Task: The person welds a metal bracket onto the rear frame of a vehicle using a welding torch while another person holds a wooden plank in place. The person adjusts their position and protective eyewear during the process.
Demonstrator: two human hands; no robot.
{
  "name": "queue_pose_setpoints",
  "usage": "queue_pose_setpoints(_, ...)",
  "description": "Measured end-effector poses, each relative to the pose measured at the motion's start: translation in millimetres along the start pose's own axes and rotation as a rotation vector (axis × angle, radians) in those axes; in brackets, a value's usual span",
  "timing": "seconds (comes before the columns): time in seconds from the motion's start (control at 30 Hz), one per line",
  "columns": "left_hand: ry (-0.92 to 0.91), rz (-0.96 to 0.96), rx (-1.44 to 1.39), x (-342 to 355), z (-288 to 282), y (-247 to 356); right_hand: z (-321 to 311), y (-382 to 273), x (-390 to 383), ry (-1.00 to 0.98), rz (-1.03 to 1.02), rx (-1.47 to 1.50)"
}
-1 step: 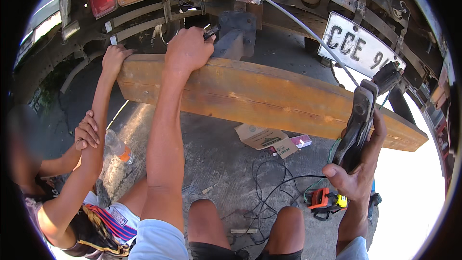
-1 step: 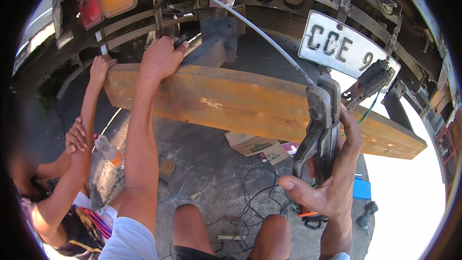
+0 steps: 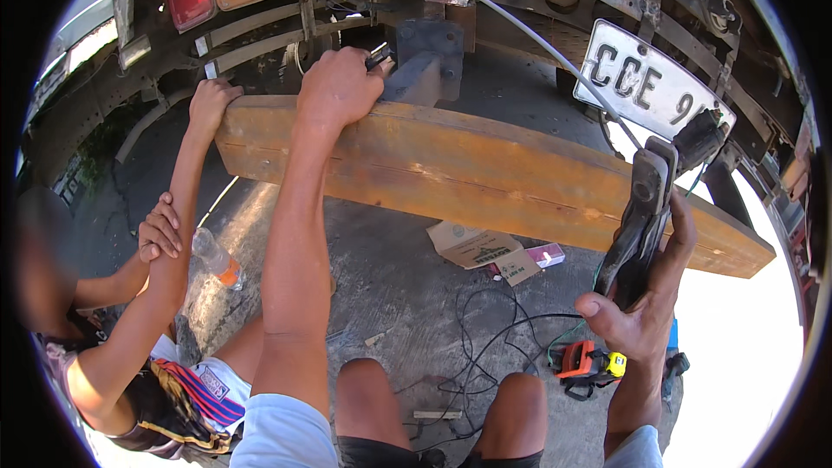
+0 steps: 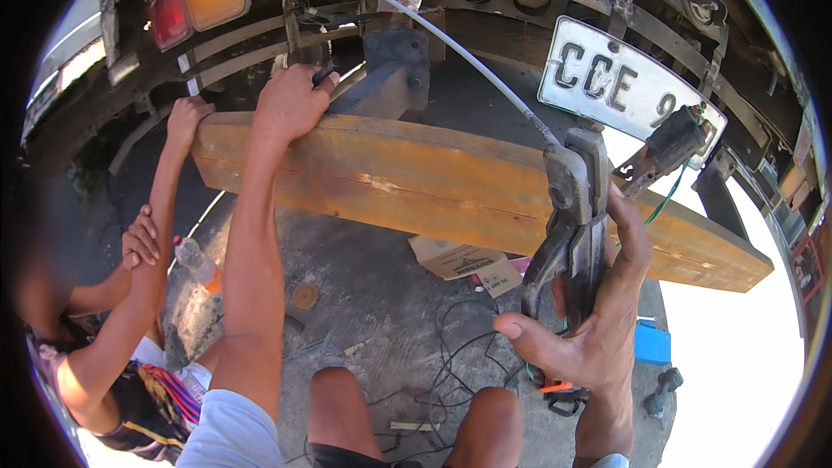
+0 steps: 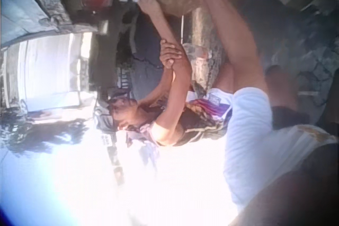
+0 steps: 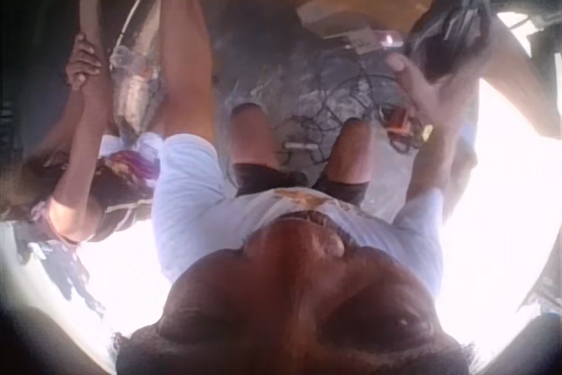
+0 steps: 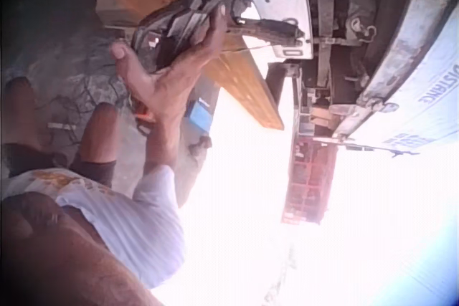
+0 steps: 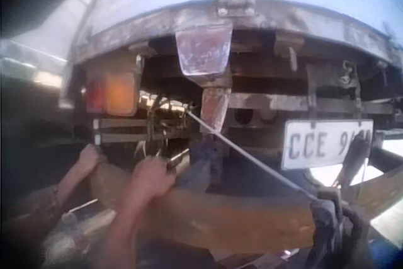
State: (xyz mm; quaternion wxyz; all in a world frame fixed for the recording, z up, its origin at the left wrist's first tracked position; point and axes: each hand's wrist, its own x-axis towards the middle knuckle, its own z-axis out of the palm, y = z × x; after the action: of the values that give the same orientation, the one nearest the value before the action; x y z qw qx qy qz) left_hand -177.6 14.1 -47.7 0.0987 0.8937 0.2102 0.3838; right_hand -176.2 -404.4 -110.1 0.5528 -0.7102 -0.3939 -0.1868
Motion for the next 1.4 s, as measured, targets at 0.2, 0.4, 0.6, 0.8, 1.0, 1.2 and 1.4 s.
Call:
queue_pose_setpoints(0.2,-0.089,-0.046,0.053,13.2,4.6,-6.7,-22.0,7.3,25.8,0.004,-0.151,-0.065)
queue_pose_setpoints(0.4,-0.022,-0.035,0.001,18.7,20.8,-31.6,-41.5,13.4,34.4,0.022,-0.186,-0.102)
queue_pose_setpoints(0.6,0.103,-0.024,0.085,4.1,23.6,-22.2,-47.4,9.3,33.6,-0.042,-0.211,-0.108)
queue_pose_setpoints(0.8,0.158,-0.089,-0.033,-27.1,10.8,25.3,-68.3,4.7,45.5,-0.049,-0.337,-0.097)
queue_pose_setpoints(1.0,0.336,-0.233,-0.556,-49.4,48.7,124.8,-55.6,16.2,55.3,-0.078,-0.553,-0.211)
queue_pose_setpoints(1.2,0.705,-0.193,-0.59,-54.4,75.7,142.2,-40.3,25.1,57.5,-0.195,-0.375,-0.248)
queue_pose_setpoints(1.4,0.719,0.177,-0.545,-65.6,80.3,127.7,-21.9,40.5,58.4,-0.212,-0.359,-0.229)
